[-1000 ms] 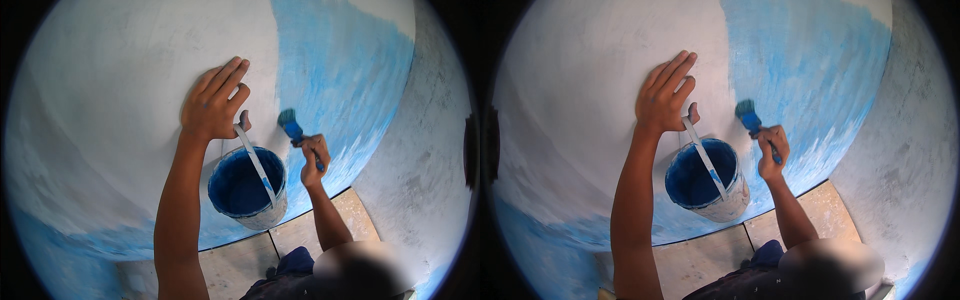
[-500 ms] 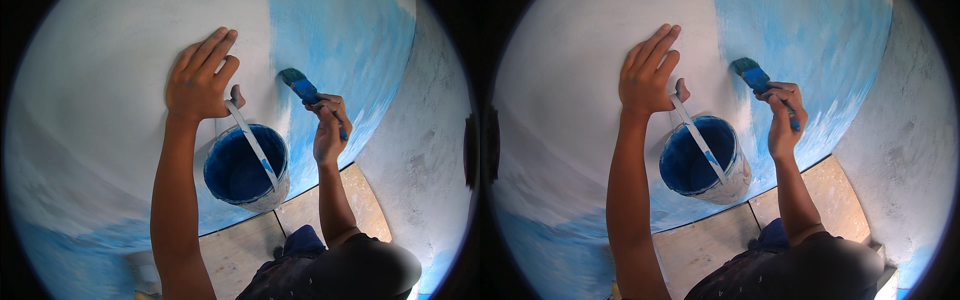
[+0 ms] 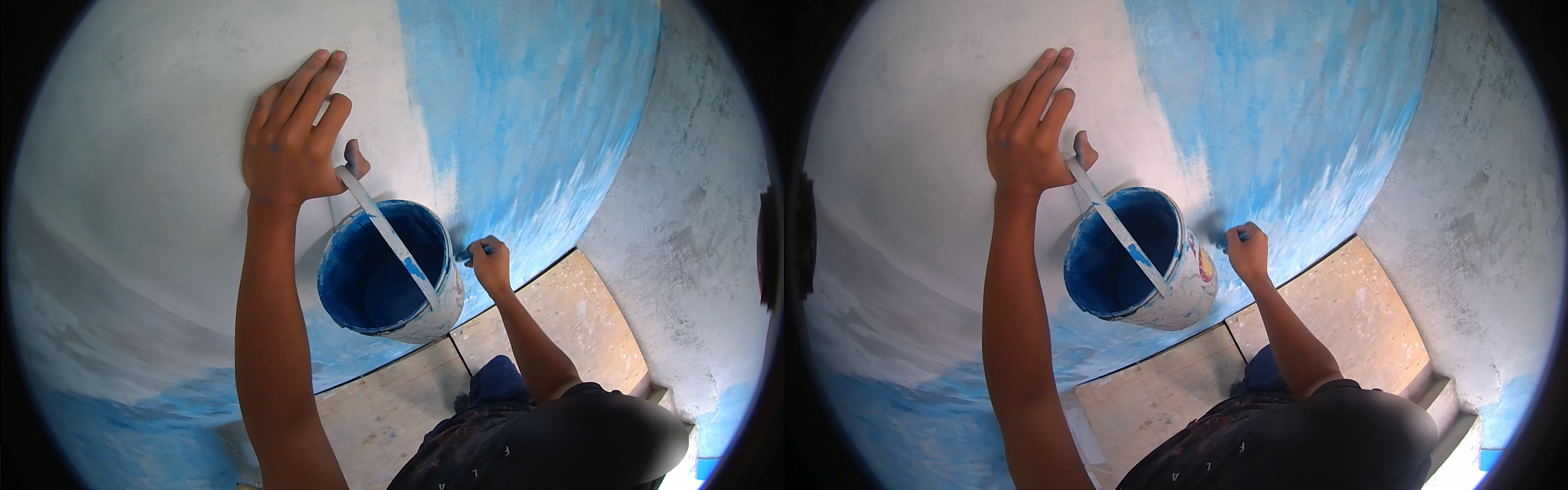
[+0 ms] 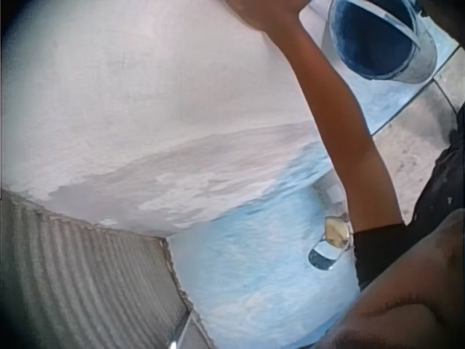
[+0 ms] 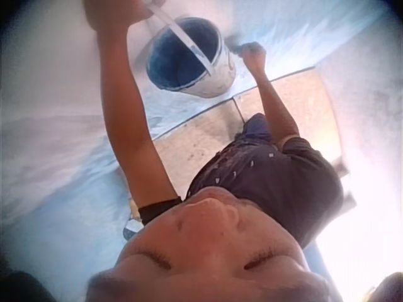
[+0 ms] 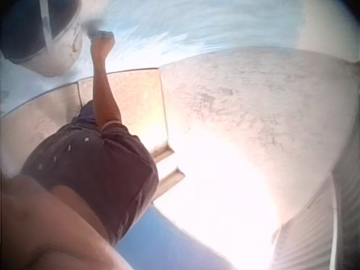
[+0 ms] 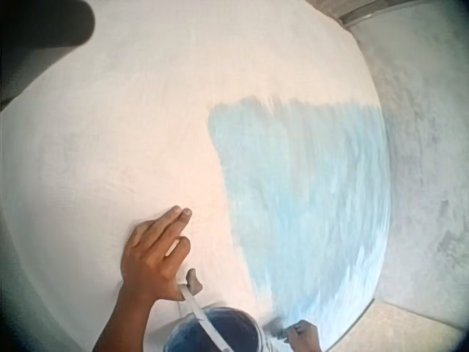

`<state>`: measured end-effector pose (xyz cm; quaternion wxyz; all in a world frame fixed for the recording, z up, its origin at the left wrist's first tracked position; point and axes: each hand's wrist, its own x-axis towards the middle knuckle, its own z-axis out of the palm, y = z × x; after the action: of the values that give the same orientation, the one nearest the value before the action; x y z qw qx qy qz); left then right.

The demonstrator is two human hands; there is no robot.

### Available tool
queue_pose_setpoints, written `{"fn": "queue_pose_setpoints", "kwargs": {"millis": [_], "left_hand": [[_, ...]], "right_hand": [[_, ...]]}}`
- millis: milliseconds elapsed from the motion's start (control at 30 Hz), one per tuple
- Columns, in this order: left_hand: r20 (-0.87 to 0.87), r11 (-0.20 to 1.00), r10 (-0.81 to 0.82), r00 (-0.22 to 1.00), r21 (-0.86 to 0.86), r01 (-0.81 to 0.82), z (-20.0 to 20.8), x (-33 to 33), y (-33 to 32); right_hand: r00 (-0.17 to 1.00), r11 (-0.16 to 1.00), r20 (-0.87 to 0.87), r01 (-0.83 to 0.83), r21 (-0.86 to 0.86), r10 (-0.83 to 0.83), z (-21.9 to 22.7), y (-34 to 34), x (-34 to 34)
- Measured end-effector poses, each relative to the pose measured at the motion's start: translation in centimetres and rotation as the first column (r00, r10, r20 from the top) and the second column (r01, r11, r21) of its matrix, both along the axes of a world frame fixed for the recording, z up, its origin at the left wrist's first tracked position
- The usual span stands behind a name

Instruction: The person paints a wall with blue paint using a brush, dipping the brush into a bucket held by hand or hooked on a strap.

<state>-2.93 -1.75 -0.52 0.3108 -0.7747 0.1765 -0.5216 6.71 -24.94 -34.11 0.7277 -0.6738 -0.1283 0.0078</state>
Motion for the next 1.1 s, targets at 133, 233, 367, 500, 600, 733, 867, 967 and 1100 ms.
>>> {"fn": "queue_pose_setpoints", "kwargs": {"millis": [133,233,367,500,600,733,867,967,1100], "left_hand": [[0.015,1.0,-0.019,1.0,0.018,0.019,0.1,-0.4,0.3],[-0.009,1.0,0.008,1.0,-0.013,-0.008,0.2,-1.1,0.1],[-0.029,0.984,-0.11,0.994,-0.142,0.104,-0.5,-1.0,0.4],[-0.131,0.911,-0.052,0.99,-0.412,-0.006,-2.5,-1.7,-1.5],[-0.231,0.767,0.047,0.972,-0.615,-0.183,-5.2,-5.1,-4.2],[-0.542,0.301,-0.131,0.83,-0.819,-0.488,-11.0,-6.9,-8.8],[-0.515,0.049,-0.393,0.762,-0.839,-0.542,-21.3,-6.8,-8.7],[-0.364,-0.316,-0.626,0.69,-0.691,-0.65,-25.4,-7.9,-10.6],[-0.29,-0.526,-0.657,0.696,-0.485,-0.699,-30.0,-10.4,-12.8]], "right_hand": [[0.997,0.974,0.075,0.011,0.225,-0.028,10.9,1.4,-0.1],[0.953,0.848,0.298,-0.199,0.491,0.051,17.7,0.3,-2.1],[0.771,0.872,0.631,-0.25,0.42,-0.083,20.7,-2.4,-6.7],[0.82,0.915,0.571,-0.208,0.345,-0.029,19.0,-8.0,-10.8],[0.948,0.898,0.318,-0.166,0.407,0.031,18.2,-10.7,-12.3],[0.985,0.908,0.174,-0.088,0.409,0.018,16.8,-14.1,-11.5],[0.995,0.938,0.087,-0.085,0.337,0.059,14.5,-15.4,-11.4],[0.98,0.947,-0.142,-0.091,0.308,0.14,11.0,-15.6,-10.9],[0.898,0.98,-0.392,-0.176,0.097,0.2,5.2,-13.7,-10.5]]}}
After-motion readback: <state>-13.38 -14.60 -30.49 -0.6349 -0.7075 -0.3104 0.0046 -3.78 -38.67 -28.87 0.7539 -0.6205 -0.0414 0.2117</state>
